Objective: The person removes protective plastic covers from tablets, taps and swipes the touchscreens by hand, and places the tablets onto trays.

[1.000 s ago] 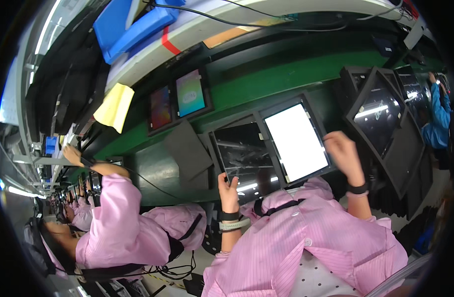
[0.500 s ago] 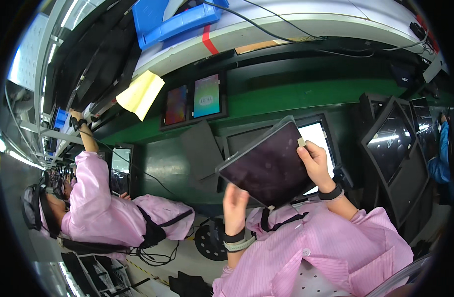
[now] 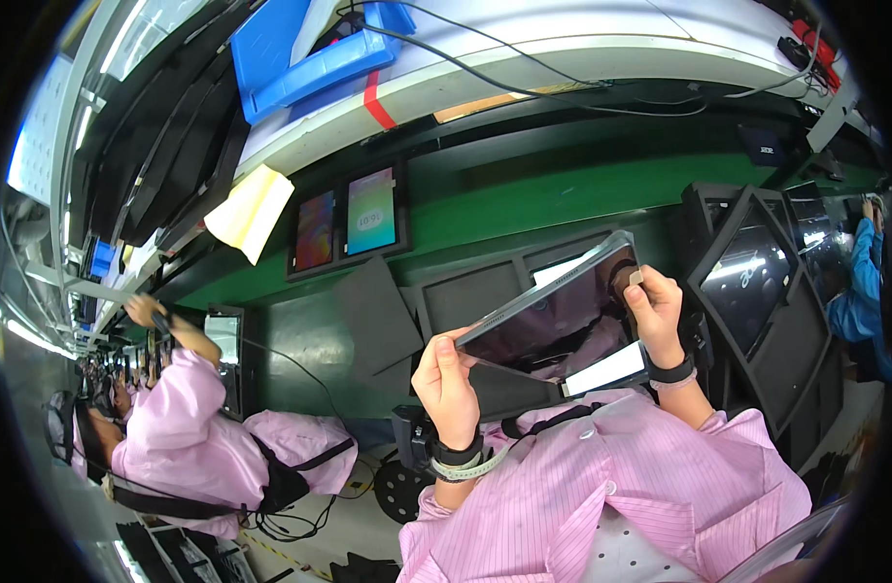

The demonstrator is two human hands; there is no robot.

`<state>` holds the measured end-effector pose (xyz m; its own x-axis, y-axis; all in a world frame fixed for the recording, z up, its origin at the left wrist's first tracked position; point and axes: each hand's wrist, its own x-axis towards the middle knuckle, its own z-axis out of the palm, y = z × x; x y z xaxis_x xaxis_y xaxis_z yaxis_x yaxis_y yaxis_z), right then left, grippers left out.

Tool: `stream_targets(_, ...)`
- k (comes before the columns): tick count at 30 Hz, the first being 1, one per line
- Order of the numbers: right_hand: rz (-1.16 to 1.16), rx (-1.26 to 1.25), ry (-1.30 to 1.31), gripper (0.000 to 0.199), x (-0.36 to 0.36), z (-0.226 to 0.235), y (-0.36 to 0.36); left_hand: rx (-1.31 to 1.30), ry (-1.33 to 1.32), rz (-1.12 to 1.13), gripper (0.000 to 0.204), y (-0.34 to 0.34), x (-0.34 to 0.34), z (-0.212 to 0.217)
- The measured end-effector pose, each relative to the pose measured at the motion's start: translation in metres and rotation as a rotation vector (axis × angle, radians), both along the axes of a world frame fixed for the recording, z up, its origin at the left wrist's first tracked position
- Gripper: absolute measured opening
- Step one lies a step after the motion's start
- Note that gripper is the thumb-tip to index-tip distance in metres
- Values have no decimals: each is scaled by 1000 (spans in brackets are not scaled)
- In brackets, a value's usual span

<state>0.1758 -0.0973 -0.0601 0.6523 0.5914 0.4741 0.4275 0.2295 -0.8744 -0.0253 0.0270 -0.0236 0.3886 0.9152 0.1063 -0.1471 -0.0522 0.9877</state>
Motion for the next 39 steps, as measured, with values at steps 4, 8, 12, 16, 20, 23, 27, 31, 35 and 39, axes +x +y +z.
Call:
stream_targets(4, 198, 38, 365, 40, 28, -3, 5, 68, 15, -80, 33, 7, 29, 6)
stream_targets(8, 451, 318, 603, 34, 37, 7, 38, -65, -86, -362, 33, 0, 66, 19)
stream_targets(12, 1021, 693, 733, 28, 35, -14, 77, -429, -246, -426, 32, -6, 89, -6)
stream_targets(16, 1502, 1137, 750, 31, 40, -26, 101, -565, -243, -481, 32, -31, 93, -7)
stream_targets(20, 1292, 909, 743, 33, 46, -33, 84, -566, -246, -430, 32, -33, 84, -16)
stream_targets(23, 1075, 696, 712, 36, 58, -24, 55, -472, -226, -404, 32, -33, 82, -4)
stream_targets(27, 827, 421, 679, 39, 72, -13, 27, 134, -131, -211, 33, -32, 61, 11)
stream_targets(31, 442, 132, 348, 35, 80, 15, -5, 680, 79, -144, 34, -26, 43, 32)
stream_targets(35, 209, 8, 74, 26, 72, 30, -17, 429, -52, -160, 33, -13, 45, 6)
stream_targets(39, 131, 122, 145, 26, 48, 29, -14, 146, -299, -442, 68, -7, 35, -21)
